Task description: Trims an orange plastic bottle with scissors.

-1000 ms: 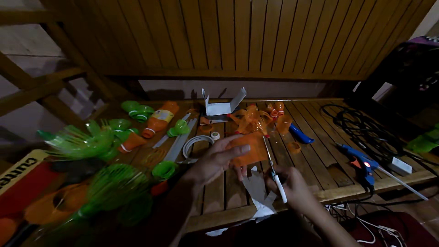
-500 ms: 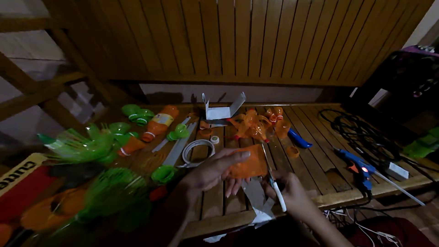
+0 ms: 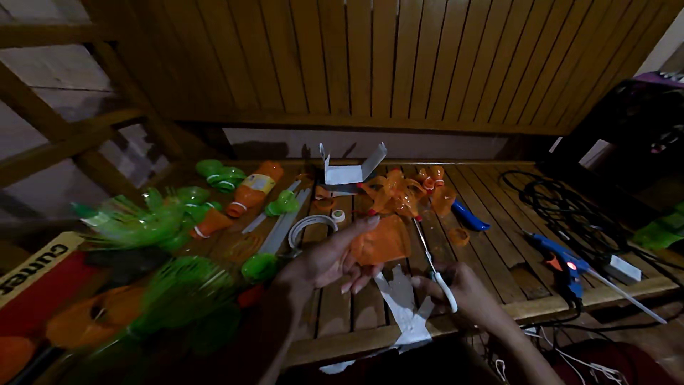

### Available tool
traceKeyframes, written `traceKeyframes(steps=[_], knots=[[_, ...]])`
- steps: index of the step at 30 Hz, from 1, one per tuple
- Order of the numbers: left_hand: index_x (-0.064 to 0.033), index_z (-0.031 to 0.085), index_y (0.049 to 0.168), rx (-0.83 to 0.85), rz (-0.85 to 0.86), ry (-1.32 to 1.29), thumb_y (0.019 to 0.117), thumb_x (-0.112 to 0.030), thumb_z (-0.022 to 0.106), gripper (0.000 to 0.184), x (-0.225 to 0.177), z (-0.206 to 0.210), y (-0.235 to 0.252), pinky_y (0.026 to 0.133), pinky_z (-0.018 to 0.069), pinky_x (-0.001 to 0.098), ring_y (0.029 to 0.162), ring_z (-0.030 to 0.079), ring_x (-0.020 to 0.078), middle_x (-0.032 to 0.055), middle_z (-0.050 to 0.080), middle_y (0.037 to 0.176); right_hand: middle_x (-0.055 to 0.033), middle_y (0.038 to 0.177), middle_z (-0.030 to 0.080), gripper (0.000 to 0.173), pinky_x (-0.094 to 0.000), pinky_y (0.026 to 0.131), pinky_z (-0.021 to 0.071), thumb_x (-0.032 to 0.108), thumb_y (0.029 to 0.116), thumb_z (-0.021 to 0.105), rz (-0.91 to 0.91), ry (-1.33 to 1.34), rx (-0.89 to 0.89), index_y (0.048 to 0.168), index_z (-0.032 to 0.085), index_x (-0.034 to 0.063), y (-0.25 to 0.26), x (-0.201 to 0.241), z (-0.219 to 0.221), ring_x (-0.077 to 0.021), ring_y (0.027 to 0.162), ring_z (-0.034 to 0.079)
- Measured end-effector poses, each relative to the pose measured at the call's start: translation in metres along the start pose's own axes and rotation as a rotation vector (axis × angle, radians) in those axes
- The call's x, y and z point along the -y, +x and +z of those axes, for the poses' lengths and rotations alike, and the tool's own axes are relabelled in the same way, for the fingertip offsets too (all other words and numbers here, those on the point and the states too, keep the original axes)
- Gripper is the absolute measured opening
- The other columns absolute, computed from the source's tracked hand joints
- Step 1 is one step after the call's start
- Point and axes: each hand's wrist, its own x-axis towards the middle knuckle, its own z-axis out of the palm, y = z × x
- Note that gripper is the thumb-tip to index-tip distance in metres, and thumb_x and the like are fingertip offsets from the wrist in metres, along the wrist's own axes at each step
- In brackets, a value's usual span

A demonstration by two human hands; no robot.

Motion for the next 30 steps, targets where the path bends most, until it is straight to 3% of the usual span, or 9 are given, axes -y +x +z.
traceKeyframes(steps=[3, 5, 7, 11, 15, 17, 20, 25, 30], knots=[[-0.0127, 0.051, 0.125, -0.081, 0.173, 0.044, 0.1033, -0.034, 0.042, 0.032, 0.004, 0.000, 0.003, 0.057, 0.0561, 0.0176, 0.066, 0.066, 0.0046, -0.0031, 0.070, 0.093, 0.0100, 0.065, 0.061, 0.027, -0.0151, 0.052, 0.0493, 0.035, 0.0961, 0.070, 0.091, 0.044, 0.027, 0.096, 0.065, 0.0091, 0.000, 0.002, -0.008, 0.0022, 0.053, 0.057], [-0.0092, 0.043, 0.141, -0.167, 0.308, 0.086, 0.0961, -0.015, 0.056, 0.047, 0.006, 0.001, 0.007, 0.071, 0.0597, 0.0227, 0.081, 0.069, 0.0070, -0.0035, 0.069, 0.104, 0.0107, 0.075, 0.059, 0.038, -0.0151, 0.058, 0.0474, 0.044, 0.0994, 0.060, 0.083, 0.019, 0.061, 0.110, 0.064, 0.0073, -0.005, 0.005, -0.010, 0.0040, 0.062, 0.054], [-0.0128, 0.048, 0.139, -0.240, 0.426, 0.136, 0.0865, -0.011, 0.069, 0.057, 0.009, 0.000, 0.012, 0.080, 0.0602, 0.0252, 0.094, 0.069, 0.0074, -0.0037, 0.068, 0.114, 0.0099, 0.091, 0.061, 0.051, -0.0143, 0.064, 0.0462, 0.049, 0.1005, 0.055, 0.022, 0.023, 0.069, 0.128, 0.058, 0.0060, -0.011, 0.004, -0.010, 0.0054, 0.072, 0.053], [-0.0145, 0.052, 0.132, -0.383, 0.560, 0.262, 0.0740, -0.010, 0.081, 0.065, 0.014, -0.002, 0.018, 0.088, 0.0596, 0.0269, 0.106, 0.066, 0.0078, -0.0024, 0.063, 0.120, 0.0073, 0.095, 0.069, 0.035, -0.0135, 0.067, 0.0539, 0.020, 0.0906, 0.073, -0.199, 0.157, -0.210, 0.120, 0.065, 0.0028, -0.018, -0.003, 0.007, 0.0042, 0.077, 0.063], [-0.0120, 0.051, 0.129, -0.497, 0.639, 0.355, 0.0705, -0.009, 0.084, 0.067, 0.016, 0.001, 0.020, 0.085, 0.0598, 0.0241, 0.102, 0.066, 0.0051, -0.0023, 0.061, 0.114, -0.0024, 0.112, 0.075, 0.046, -0.0202, 0.077, 0.0600, 0.003, 0.0844, 0.073, -0.358, 0.327, -0.274, 0.129, 0.062, -0.0034, -0.021, -0.007, 0.020, -0.0053, 0.096, 0.071], [-0.0116, 0.050, 0.127, -0.546, 0.735, 0.413, 0.0713, -0.012, 0.085, 0.065, 0.018, 0.004, 0.021, 0.088, 0.0583, 0.0216, 0.105, 0.064, 0.0016, -0.0042, 0.060, 0.116, 0.0000, 0.104, 0.076, 0.036, -0.0233, 0.079, 0.0619, -0.002, 0.0862, 0.071, -0.325, 0.460, -0.256, 0.122, 0.064, -0.0018, -0.023, 0.000, 0.028, -0.0069, 0.091, 0.074], [-0.0205, 0.049, 0.120, -0.563, 0.965, 0.509, 0.0759, -0.018, 0.087, 0.058, 0.023, 0.004, 0.026, 0.102, 0.0526, 0.0239, 0.123, 0.057, 0.0010, -0.0108, 0.060, 0.126, 0.0076, 0.088, 0.071, 0.019, -0.0151, 0.065, 0.0540, 0.012, 0.0945, 0.066, -0.190, 0.446, -0.229, 0.111, 0.067, 0.0041, -0.021, 0.008, 0.038, 0.0022, 0.071, 0.063], [-0.0291, 0.051, 0.123, -0.524, 1.209, 0.726, 0.0847, -0.028, 0.083, 0.050, 0.029, 0.001, 0.034, 0.105, 0.0482, 0.0213, 0.126, 0.053, 0.0007, -0.0134, 0.056, 0.131, 0.0092, 0.084, 0.069, 0.032, -0.0160, 0.071, 0.0509, 0.033, 0.0999, 0.055, -0.146, 0.366, -0.002, 0.109, 0.068, 0.0046, -0.013, 0.012, 0.043, 0.0037, 0.075, 0.062], [-0.0252, 0.050, 0.121, -0.509, 1.313, 0.855, 0.0902, -0.025, 0.079, 0.042, 0.033, 0.003, 0.034, 0.108, 0.0431, 0.0200, 0.128, 0.050, 0.0020, -0.0081, 0.052, 0.132, 0.0104, 0.072, 0.065, 0.021, -0.0123, 0.061, 0.0494, 0.020, 0.0994, 0.060, -0.219, 0.391, -0.071, 0.103, 0.070, 0.0020, -0.020, 0.030, 0.054, 0.0061, 0.063, 0.059]])
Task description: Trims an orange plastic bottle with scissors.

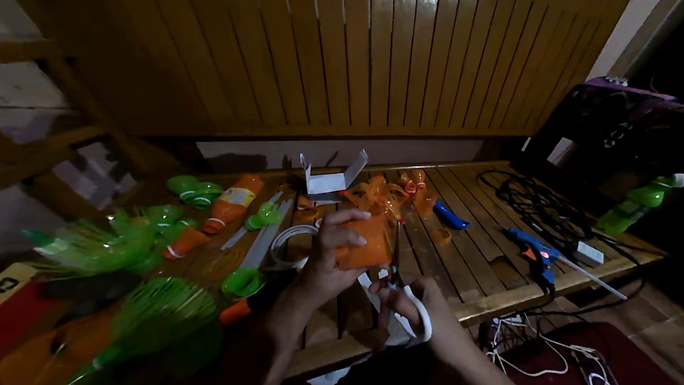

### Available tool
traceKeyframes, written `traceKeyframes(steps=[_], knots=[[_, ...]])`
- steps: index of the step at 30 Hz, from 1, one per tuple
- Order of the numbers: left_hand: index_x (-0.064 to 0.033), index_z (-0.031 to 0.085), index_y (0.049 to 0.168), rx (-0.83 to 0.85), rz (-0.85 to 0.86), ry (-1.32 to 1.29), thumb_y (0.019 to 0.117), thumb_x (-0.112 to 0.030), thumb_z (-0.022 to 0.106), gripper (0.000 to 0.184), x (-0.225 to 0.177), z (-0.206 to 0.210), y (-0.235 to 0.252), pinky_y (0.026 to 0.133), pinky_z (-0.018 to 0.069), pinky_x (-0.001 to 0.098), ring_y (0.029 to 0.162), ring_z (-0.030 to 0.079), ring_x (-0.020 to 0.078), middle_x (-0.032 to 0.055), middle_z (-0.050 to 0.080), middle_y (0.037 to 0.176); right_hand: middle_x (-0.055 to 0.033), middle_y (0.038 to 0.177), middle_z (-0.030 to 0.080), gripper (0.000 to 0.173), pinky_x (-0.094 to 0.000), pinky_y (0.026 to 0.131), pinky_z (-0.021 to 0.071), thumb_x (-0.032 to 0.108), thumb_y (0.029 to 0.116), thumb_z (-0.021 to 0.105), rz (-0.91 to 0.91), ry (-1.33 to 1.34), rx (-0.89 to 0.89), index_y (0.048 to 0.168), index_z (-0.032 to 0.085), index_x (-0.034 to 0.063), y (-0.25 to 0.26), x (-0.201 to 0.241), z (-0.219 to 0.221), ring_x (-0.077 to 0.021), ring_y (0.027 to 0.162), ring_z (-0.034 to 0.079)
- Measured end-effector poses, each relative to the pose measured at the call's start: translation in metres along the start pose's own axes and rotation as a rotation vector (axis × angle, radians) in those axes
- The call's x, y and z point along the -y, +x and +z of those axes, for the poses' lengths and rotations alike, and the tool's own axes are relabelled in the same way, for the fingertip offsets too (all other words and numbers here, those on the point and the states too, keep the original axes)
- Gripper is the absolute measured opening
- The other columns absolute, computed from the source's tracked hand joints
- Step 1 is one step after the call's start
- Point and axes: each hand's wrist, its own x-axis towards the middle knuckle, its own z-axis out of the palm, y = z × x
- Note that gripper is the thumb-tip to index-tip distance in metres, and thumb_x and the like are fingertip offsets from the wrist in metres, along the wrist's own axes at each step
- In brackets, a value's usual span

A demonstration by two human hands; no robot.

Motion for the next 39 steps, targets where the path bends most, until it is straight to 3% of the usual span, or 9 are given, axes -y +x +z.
traceKeyframes(steps=[4, 9, 18, 24, 31, 39], knots=[[-0.0262, 0.050, 0.122, -0.010, 0.060, 0.039, 0.0904, -0.024, 0.078, 0.042, -0.001, 0.000, -0.003, 0.109, 0.0416, 0.0210, 0.130, 0.049, 0.0028, -0.0086, 0.051, 0.134, 0.0107, 0.071, 0.064, 0.015, -0.0115, 0.057, 0.0491, 0.014, 0.0975, 0.060, 0.000, 0.017, -0.022, 0.099, 0.069, 0.0022, -0.005, 0.005, 0.004, 0.0070, 0.060, 0.057], [-0.0264, 0.054, 0.120, 0.015, 0.026, -0.065, 0.0920, -0.017, 0.075, 0.036, -0.005, -0.005, 0.000, 0.106, 0.0464, 0.0211, 0.127, 0.052, 0.0020, -0.0115, 0.054, 0.133, 0.0108, 0.071, 0.064, 0.014, -0.0122, 0.056, 0.0500, 0.015, 0.0957, 0.063, 0.061, -0.045, 0.036, 0.098, 0.070, 0.0042, -0.012, 0.014, -0.012, 0.0059, 0.059, 0.058], [-0.0226, 0.053, 0.111, 0.161, -0.053, -0.232, 0.0904, -0.012, 0.074, 0.031, -0.006, -0.009, 0.000, 0.103, 0.0511, 0.0241, 0.124, 0.056, 0.0047, -0.0093, 0.058, 0.128, 0.0134, 0.061, 0.059, 0.012, -0.0128, 0.050, 0.0480, 0.023, 0.0930, 0.068, 0.337, -0.244, 0.210, 0.087, 0.069, 0.0126, -0.024, 0.041, -0.048, 0.0054, 0.052, 0.056], [-0.0210, 0.053, 0.108, 0.160, -0.021, -0.226, 0.0888, -0.011, 0.074, 0.031, -0.008, -0.003, -0.002, 0.103, 0.0508, 0.0254, 0.124, 0.056, 0.0055, -0.0081, 0.057, 0.127, 0.0130, 0.063, 0.059, 0.011, -0.0128, 0.052, 0.0494, 0.021, 0.0937, 0.067, 0.296, -0.246, 0.150, 0.088, 0.068, 0.0116, -0.026, 0.035, -0.039, 0.0055, 0.054, 0.057], [-0.0214, 0.053, 0.107, 0.005, 0.065, -0.066, 0.0905, -0.009, 0.072, 0.028, -0.013, 0.011, -0.006, 0.108, 0.0469, 0.0269, 0.128, 0.053, 0.0067, -0.0075, 0.056, 0.127, 0.0107, 0.064, 0.059, 0.010, -0.0124, 0.051, 0.0484, 0.016, 0.0935, 0.067, 0.216, -0.169, 0.017, 0.093, 0.068, 0.0066, -0.028, 0.021, -0.020, 0.0052, 0.054, 0.055], [-0.0206, 0.053, 0.105, -0.041, 0.110, 0.056, 0.0900, -0.009, 0.071, 0.027, -0.015, 0.013, -0.012, 0.110, 0.0452, 0.0275, 0.130, 0.051, 0.0076, -0.0073, 0.055, 0.127, 0.0100, 0.065, 0.057, 0.010, -0.0115, 0.052, 0.0473, 0.015, 0.0930, 0.066, 0.141, -0.148, -0.055, 0.093, 0.068, 0.0047, -0.028, 0.010, -0.009, 0.0063, 0.054, 0.054]])
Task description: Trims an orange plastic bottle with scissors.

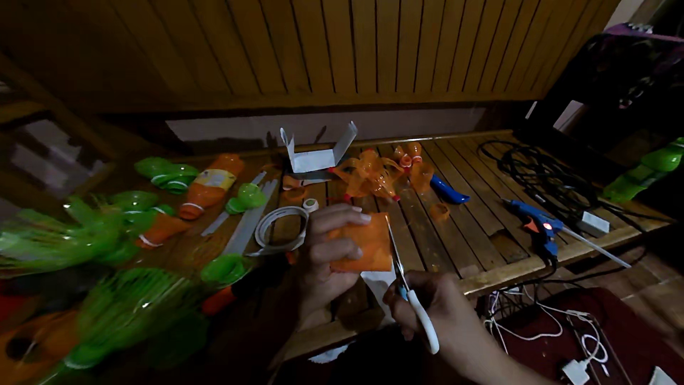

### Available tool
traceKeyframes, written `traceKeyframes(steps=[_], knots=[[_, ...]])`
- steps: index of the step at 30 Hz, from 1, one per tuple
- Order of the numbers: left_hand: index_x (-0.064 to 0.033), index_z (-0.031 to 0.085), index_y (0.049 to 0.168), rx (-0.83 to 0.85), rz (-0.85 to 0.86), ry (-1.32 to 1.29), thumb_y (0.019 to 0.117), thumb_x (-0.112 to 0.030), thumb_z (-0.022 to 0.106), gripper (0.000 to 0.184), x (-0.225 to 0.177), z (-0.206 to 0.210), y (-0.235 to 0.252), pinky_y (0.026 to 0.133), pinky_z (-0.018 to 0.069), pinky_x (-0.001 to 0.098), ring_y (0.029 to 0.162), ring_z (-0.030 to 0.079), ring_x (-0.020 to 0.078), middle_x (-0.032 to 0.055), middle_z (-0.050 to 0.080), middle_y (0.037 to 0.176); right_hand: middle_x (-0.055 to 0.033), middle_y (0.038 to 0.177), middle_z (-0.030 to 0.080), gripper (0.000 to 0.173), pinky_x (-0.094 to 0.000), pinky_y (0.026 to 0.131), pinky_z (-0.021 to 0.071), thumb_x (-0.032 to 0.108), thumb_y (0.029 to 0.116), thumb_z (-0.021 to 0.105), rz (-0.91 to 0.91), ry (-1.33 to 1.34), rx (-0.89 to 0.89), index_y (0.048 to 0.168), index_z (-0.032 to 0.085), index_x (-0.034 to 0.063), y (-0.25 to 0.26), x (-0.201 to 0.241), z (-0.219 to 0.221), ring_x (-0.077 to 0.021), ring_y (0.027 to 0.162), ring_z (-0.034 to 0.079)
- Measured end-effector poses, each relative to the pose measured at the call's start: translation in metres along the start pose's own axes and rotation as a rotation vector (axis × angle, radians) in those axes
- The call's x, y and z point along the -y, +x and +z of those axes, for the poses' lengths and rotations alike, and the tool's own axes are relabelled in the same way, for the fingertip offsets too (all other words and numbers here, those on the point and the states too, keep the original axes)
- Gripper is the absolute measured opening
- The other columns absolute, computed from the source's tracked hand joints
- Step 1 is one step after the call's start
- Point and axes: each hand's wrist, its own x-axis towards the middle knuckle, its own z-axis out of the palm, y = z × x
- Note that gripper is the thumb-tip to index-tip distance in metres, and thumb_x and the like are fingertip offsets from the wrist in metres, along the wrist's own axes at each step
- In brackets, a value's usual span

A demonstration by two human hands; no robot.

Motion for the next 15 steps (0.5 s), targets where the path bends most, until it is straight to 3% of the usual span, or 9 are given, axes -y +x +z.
traceKeyframes(steps=[4, 15], knots=[[-0.0211, 0.054, 0.105, -0.029, 0.000, -0.037, 0.0883, -0.006, 0.071, 0.028, 0.001, 0.004, 0.000, 0.110, 0.0459, 0.0292, 0.131, 0.051, 0.0088, -0.0083, 0.055, 0.129, 0.0098, 0.065, 0.057, 0.011, -0.0121, 0.052, 0.0474, 0.016, 0.0921, 0.067, -0.011, -0.013, -0.024, 0.093, 0.068, 0.0052, 0.001, -0.005, 0.001, 0.0059, 0.054, 0.053], [-0.0250, 0.050, 0.116, -0.032, -0.188, -0.051, 0.0872, -0.015, 0.078, 0.042, -0.001, 0.007, 0.001, 0.104, 0.0481, 0.0203, 0.125, 0.053, 0.0010, -0.0123, 0.055, 0.129, 0.0063, 0.067, 0.060, 0.010, -0.0118, 0.052, 0.0469, 0.011, 0.0912, 0.068, -0.019, -0.141, -0.084, 0.094, 0.070, 0.0023, 0.008, -0.012, -0.003, 0.0059, 0.053, 0.053]])
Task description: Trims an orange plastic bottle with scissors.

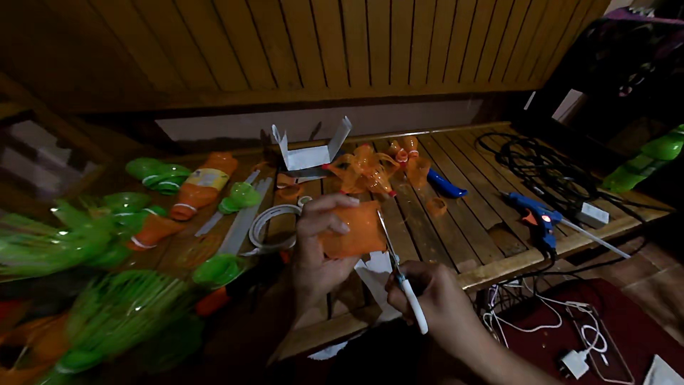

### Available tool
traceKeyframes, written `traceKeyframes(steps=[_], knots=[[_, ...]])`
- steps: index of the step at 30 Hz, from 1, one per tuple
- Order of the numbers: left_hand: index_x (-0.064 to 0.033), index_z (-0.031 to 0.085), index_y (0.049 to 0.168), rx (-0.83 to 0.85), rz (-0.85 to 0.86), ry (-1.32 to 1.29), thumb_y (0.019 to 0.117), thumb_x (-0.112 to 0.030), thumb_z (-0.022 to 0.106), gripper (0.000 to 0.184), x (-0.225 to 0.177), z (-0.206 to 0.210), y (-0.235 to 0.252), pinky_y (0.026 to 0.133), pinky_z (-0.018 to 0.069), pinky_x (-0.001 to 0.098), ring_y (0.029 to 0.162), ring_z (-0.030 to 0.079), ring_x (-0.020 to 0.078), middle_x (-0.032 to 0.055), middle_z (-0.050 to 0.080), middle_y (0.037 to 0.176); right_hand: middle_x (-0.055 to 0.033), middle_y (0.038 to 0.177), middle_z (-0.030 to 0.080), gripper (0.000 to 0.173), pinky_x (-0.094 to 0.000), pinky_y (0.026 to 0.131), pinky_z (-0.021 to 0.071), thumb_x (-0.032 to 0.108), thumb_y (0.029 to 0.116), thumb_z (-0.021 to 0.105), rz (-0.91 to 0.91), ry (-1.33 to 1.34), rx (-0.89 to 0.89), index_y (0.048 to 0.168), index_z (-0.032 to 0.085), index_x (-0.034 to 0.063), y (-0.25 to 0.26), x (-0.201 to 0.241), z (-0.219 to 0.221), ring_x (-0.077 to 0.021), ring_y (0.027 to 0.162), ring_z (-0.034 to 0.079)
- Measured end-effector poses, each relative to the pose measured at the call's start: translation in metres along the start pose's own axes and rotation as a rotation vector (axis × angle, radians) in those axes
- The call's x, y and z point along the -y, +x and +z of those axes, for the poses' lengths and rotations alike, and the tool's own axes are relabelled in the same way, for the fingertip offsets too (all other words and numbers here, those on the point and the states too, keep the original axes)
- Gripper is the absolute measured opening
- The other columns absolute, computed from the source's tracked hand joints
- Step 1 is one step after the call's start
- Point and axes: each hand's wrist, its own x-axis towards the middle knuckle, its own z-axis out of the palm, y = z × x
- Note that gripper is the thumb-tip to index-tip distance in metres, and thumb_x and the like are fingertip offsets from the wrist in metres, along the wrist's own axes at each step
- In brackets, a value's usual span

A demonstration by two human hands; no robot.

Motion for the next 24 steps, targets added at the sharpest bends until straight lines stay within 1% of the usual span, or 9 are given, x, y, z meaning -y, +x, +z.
traceKeyframes(steps=[4, 6, 8, 10, 14, 18, 22, 24], knots=[[-0.0306, 0.048, 0.122, 0.023, -0.080, -0.037, 0.0840, -0.029, 0.084, 0.052, -0.001, -0.002, 0.002, 0.107, 0.0455, 0.0201, 0.127, 0.052, -0.0007, -0.0171, 0.054, 0.130, 0.0058, 0.068, 0.062, 0.009, -0.0121, 0.052, 0.0477, 0.009, 0.0895, 0.069, -0.028, -0.003, -0.019, 0.094, 0.071, 0.0016, 0.001, -0.006, -0.001, 0.0059, 0.054, 0.054], [-0.0312, 0.048, 0.123, 0.013, -0.115, -0.065, 0.0840, -0.035, 0.083, 0.052, -0.001, -0.001, 0.003, 0.106, 0.0467, 0.0198, 0.126, 0.053, -0.0008, -0.0176, 0.055, 0.130, 0.0061, 0.068, 0.062, 0.009, -0.0120, 0.051, 0.0475, 0.009, 0.0893, 0.069, -0.025, -0.005, -0.023, 0.094, 0.071, 0.0020, 0.002, -0.009, -0.001, 0.0058, 0.053, 0.054], [-0.0319, 0.047, 0.120, 0.028, -0.173, -0.108, 0.0845, -0.039, 0.082, 0.050, -0.004, -0.002, 0.004, 0.105, 0.0478, 0.0193, 0.126, 0.054, -0.0011, -0.0183, 0.056, 0.130, 0.0066, 0.067, 0.061, 0.009, -0.0123, 0.052, 0.0475, 0.011, 0.0894, 0.070, -0.015, -0.007, -0.012, 0.094, 0.071, 0.0025, 0.003, -0.009, -0.002, 0.0058, 0.053, 0.054], [-0.0332, 0.047, 0.119, 0.053, -0.234, -0.158, 0.0848, -0.040, 0.081, 0.049, -0.008, -0.002, 0.004, 0.104, 0.0487, 0.0183, 0.125, 0.054, -0.0024, -0.0200, 0.055, 0.130, 0.0065, 0.068, 0.061, 0.011, -0.0126, 0.052, 0.0478, 0.013, 0.0899, 0.070, -0.012, -0.001, -0.005, 0.094, 0.070, 0.0026, 0.005, -0.010, -0.002, 0.0055, 0.054, 0.054], [-0.0340, 0.047, 0.122, 0.122, -0.267, -0.229, 0.0872, -0.037, 0.080, 0.048, -0.008, -0.002, 0.002, 0.102, 0.0497, 0.0179, 0.123, 0.055, -0.0021, -0.0194, 0.055, 0.130, 0.0078, 0.068, 0.061, 0.013, -0.0121, 0.052, 0.0459, 0.017, 0.0905, 0.071, -0.005, 0.024, -0.025, 0.095, 0.071, 0.0044, 0.008, -0.011, -0.002, 0.0062, 0.055, 0.053], [-0.0348, 0.045, 0.123, 0.120, -0.310, -0.239, 0.0866, -0.040, 0.080, 0.050, -0.011, -0.003, 0.003, 0.101, 0.0506, 0.0181, 0.123, 0.055, -0.0022, -0.0201, 0.056, 0.131, 0.0078, 0.068, 0.061, 0.013, -0.0110, 0.053, 0.0456, 0.015, 0.0902, 0.070, -0.049, 0.014, -0.055, 0.095, 0.071, 0.0032, 0.009, -0.015, 0.000, 0.0075, 0.055, 0.052], [-0.0351, 0.045, 0.124, 0.111, -0.360, -0.312, 0.0864, -0.039, 0.080, 0.051, -0.014, -0.005, 0.004, 0.099, 0.0521, 0.0181, 0.122, 0.057, -0.0022, -0.0205, 0.056, 0.131, 0.0057, 0.071, 0.064, 0.015, -0.0102, 0.055, 0.0459, 0.014, 0.0894, 0.070, -0.127, -0.012, -0.088, 0.096, 0.072, 0.0007, 0.010, -0.021, 0.002, 0.0083, 0.058, 0.053], [-0.0355, 0.045, 0.124, 0.109, -0.381, -0.352, 0.0866, -0.039, 0.080, 0.051, -0.015, -0.005, 0.006, 0.099, 0.0521, 0.0176, 0.121, 0.057, -0.0026, -0.0213, 0.056, 0.131, 0.0048, 0.070, 0.064, 0.015, -0.0104, 0.055, 0.0463, 0.013, 0.0884, 0.071, -0.148, -0.023, -0.105, 0.095, 0.073, 0.0000, 0.010, -0.023, 0.002, 0.0080, 0.057, 0.054]])
